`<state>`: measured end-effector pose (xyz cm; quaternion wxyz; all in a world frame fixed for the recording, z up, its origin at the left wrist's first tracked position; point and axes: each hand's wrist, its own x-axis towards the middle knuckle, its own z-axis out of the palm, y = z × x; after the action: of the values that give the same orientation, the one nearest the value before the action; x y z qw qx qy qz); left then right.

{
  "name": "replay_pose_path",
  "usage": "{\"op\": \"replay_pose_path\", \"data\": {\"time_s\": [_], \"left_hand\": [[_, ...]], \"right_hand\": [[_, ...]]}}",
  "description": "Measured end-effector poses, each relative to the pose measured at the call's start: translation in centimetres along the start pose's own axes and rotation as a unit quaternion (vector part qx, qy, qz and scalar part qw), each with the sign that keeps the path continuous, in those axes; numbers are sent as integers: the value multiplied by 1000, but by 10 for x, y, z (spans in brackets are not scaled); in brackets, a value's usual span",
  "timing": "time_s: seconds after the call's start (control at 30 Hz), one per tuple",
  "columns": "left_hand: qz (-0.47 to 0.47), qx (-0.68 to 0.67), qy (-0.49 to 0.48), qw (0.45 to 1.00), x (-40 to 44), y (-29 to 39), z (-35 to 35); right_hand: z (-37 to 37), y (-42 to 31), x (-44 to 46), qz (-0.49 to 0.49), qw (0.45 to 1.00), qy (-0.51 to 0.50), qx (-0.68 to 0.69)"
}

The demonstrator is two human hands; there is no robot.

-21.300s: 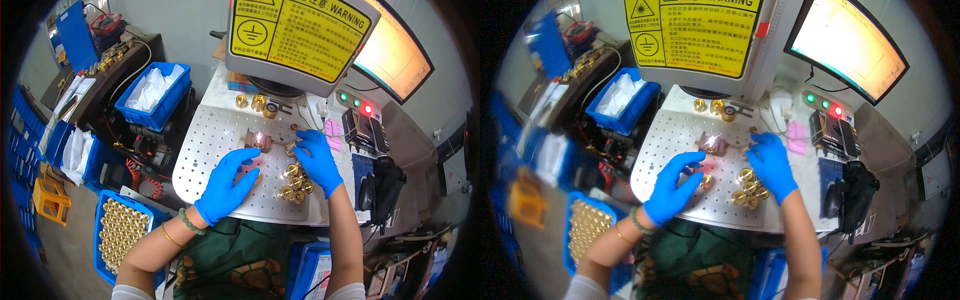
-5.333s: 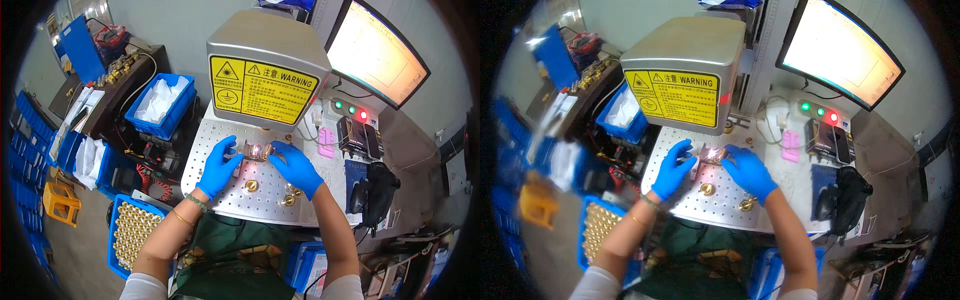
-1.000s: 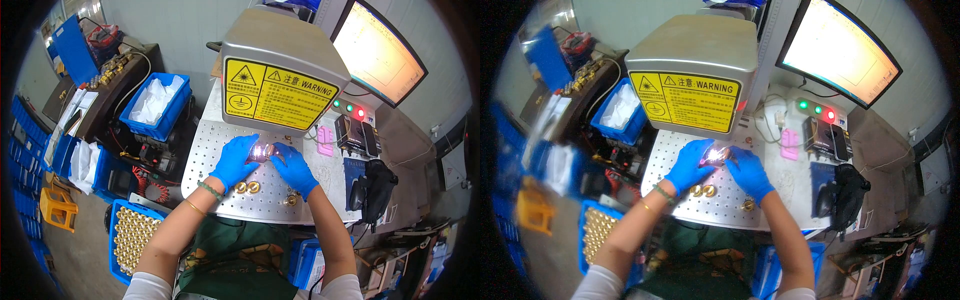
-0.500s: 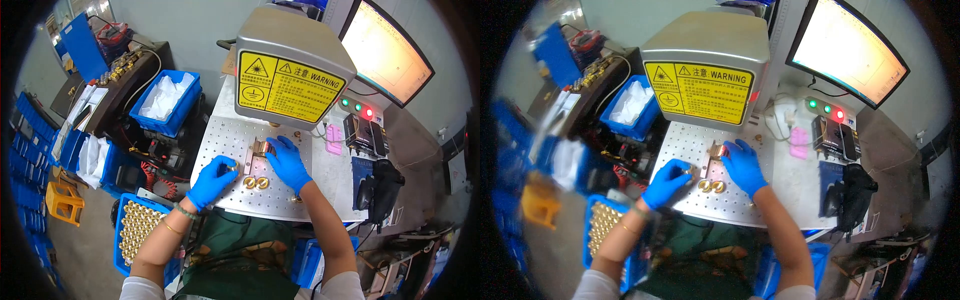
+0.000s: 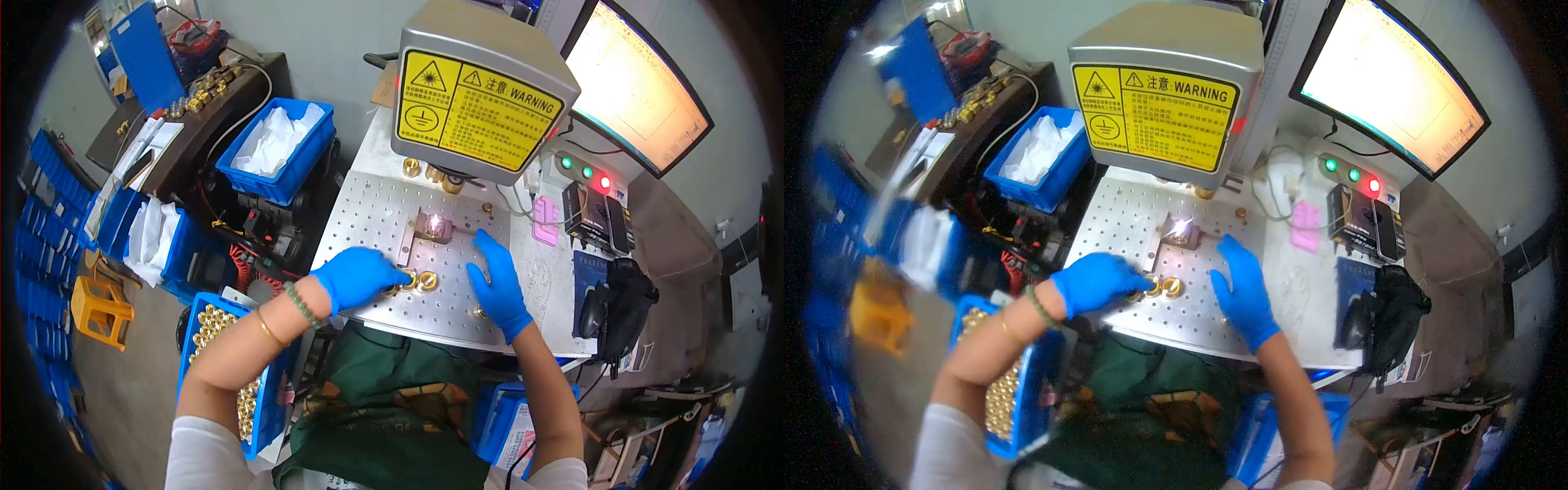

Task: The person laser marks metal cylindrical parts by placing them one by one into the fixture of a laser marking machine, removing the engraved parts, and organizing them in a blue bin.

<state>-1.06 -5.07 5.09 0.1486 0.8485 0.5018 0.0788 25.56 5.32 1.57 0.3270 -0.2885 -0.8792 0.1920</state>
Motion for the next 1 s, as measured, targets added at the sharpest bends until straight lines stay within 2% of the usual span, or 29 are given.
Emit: {"op": "replay_pose_path", "data": {"time_s": [0.03,0.1,0.17,0.23,0.3,0.37,0.5,0.73,0.83,0.9,0.97,1.0], "left_hand": [[-3,-1,0,1000,8,1,-5],[75,169,-11,983,21,4,-11],[48,131,-2,990,29,1,0],[150,119,52,980,31,6,-5],[137,68,31,988,36,14,-3],[185,139,-12,973,35,22,-5],[159,155,31,975,36,26,2],[104,160,-5,982,28,31,-3],[51,146,-34,987,-11,34,-7],[50,51,104,992,-71,31,-7],[-36,-21,146,988,-144,34,-12],[-97,-42,156,982,-182,36,-10]], "right_hand": [[4,1,-5,8,1000,1,6],[7,0,-6,14,1000,0,16],[6,-3,-5,2,1000,9,-12],[6,-4,-6,4,1000,15,-12],[8,-4,-6,9,1000,22,-12],[9,-4,-7,-2,999,25,-31],[11,-3,-8,0,1000,19,-15],[13,1,-9,1,998,12,-67],[14,4,-11,15,998,13,-60],[15,11,-13,35,998,14,-50],[20,15,-14,54,998,22,-13],[19,7,-13,104,993,21,45]]}}
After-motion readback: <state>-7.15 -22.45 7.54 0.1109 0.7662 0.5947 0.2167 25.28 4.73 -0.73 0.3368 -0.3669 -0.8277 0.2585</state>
